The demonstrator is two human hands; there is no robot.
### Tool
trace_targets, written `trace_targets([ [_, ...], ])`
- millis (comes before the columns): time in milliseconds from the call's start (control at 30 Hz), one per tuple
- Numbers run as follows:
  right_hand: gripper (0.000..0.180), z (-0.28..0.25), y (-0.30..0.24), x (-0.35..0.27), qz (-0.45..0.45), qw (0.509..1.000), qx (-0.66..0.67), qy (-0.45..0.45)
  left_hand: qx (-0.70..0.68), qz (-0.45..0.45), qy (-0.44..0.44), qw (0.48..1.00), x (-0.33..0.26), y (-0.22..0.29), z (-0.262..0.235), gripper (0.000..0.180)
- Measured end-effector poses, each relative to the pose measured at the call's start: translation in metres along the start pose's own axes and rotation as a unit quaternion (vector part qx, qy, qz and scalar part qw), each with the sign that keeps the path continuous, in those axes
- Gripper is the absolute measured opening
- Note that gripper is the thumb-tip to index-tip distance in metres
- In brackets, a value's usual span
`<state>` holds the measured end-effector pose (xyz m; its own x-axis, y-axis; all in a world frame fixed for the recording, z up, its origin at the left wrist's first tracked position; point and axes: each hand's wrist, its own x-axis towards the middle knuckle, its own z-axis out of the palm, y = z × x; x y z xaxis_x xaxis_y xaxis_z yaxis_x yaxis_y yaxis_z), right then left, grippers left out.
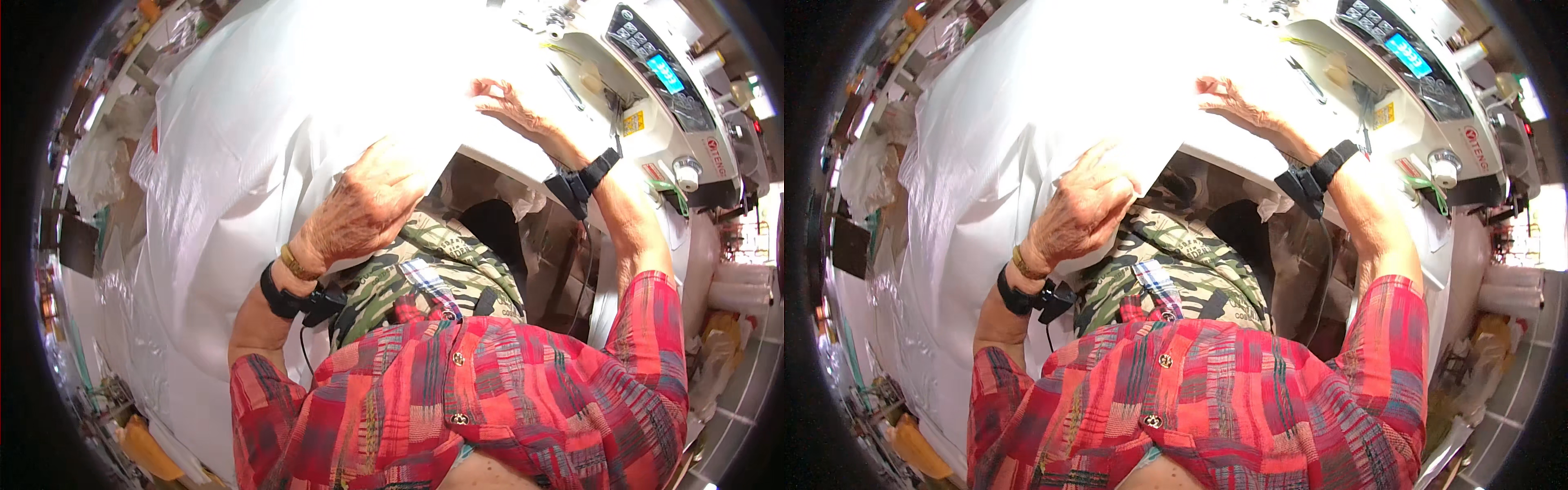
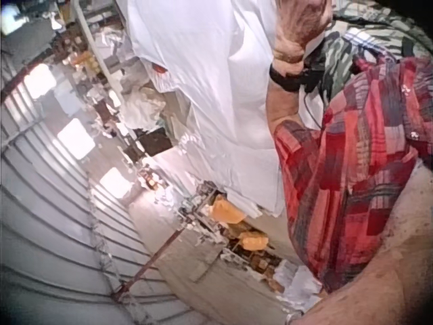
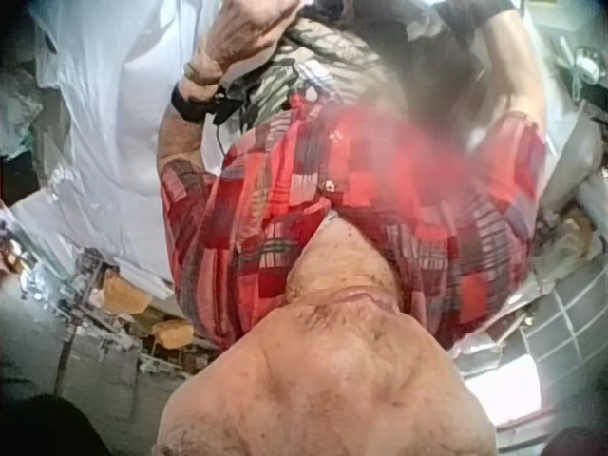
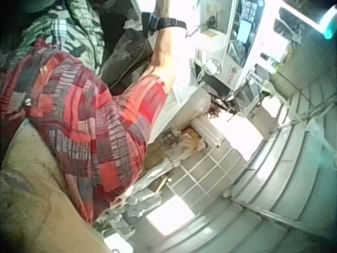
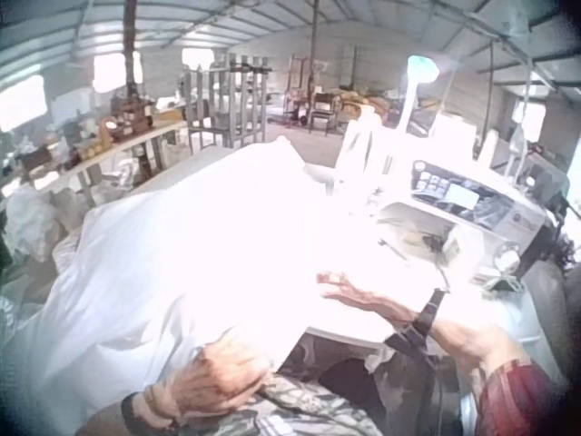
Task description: Sewing together large sheets of white woven plastic material using an industrial sewing machine.
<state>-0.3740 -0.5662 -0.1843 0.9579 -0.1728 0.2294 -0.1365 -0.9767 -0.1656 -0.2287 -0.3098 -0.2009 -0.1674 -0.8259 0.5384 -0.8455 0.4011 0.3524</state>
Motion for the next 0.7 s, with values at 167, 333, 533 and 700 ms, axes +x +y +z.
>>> trace_targets([
  [167, 0.022, -0.003, 0.019, 0.01, 0.037, 0.994, -0.103, 0.016, -0.008, -0.002, -0.043, 0.999, 0.01, 0.018, 0.012, 0.011],
  [333, 0.022, 0.002, 0.031, 0.018, 0.075, 0.983, -0.167, 0.011, -0.009, 0.041, -0.009, 0.999, 0.029, 0.025, 0.03, 0.01],
  [533, 0.026, 0.011, 0.02, -0.004, 0.04, 0.99, -0.09, 0.099, -0.004, 0.06, 0.003, 0.998, 0.034, 0.019, 0.035, 0.009],
  [700, 0.032, 0.018, 0.017, -0.001, 0.092, 0.987, -0.021, 0.132, 0.003, 0.071, -0.012, 0.997, 0.037, 0.015, 0.039, 0.009],
])
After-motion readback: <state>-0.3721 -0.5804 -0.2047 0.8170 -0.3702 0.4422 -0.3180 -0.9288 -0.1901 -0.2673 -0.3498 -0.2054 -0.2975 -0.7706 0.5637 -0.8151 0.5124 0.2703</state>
